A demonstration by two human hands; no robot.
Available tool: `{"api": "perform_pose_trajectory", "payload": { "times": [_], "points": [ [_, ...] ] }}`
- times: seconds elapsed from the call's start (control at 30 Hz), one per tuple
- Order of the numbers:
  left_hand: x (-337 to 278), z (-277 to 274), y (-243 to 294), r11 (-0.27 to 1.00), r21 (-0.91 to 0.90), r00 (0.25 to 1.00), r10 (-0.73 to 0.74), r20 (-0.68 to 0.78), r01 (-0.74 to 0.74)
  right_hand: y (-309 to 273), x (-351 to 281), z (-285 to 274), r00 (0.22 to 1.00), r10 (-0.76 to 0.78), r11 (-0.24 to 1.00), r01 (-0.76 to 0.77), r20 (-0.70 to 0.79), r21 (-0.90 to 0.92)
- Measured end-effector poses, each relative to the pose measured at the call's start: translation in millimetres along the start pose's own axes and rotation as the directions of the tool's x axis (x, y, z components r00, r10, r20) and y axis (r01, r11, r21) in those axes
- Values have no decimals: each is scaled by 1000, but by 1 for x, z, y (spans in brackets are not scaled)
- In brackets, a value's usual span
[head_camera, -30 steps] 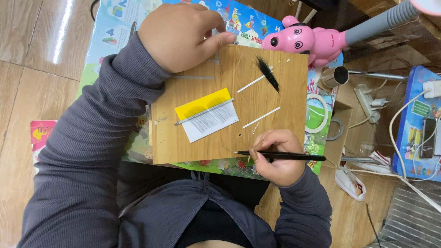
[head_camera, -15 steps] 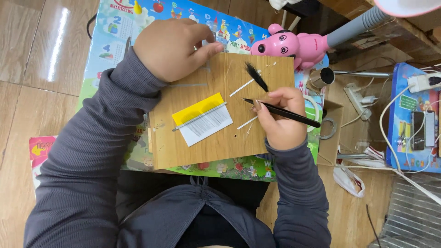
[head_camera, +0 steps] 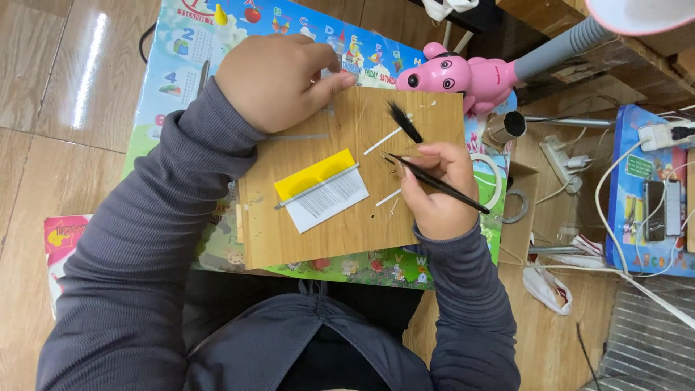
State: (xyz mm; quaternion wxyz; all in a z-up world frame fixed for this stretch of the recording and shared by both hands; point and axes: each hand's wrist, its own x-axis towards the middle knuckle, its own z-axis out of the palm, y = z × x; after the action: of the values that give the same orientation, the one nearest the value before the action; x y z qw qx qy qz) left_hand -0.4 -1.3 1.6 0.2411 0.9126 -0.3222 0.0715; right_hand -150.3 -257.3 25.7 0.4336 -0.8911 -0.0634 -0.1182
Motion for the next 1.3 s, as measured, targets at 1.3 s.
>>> {"api": "perform_pose_trajectory", "payload": {
  "times": [1.3],
  "points": [
    [0, -10, 5, 999, 48, 988, -16, 156, 9, 78, 66, -42, 999, 25, 939, -34, 31, 343]
  ]
}}
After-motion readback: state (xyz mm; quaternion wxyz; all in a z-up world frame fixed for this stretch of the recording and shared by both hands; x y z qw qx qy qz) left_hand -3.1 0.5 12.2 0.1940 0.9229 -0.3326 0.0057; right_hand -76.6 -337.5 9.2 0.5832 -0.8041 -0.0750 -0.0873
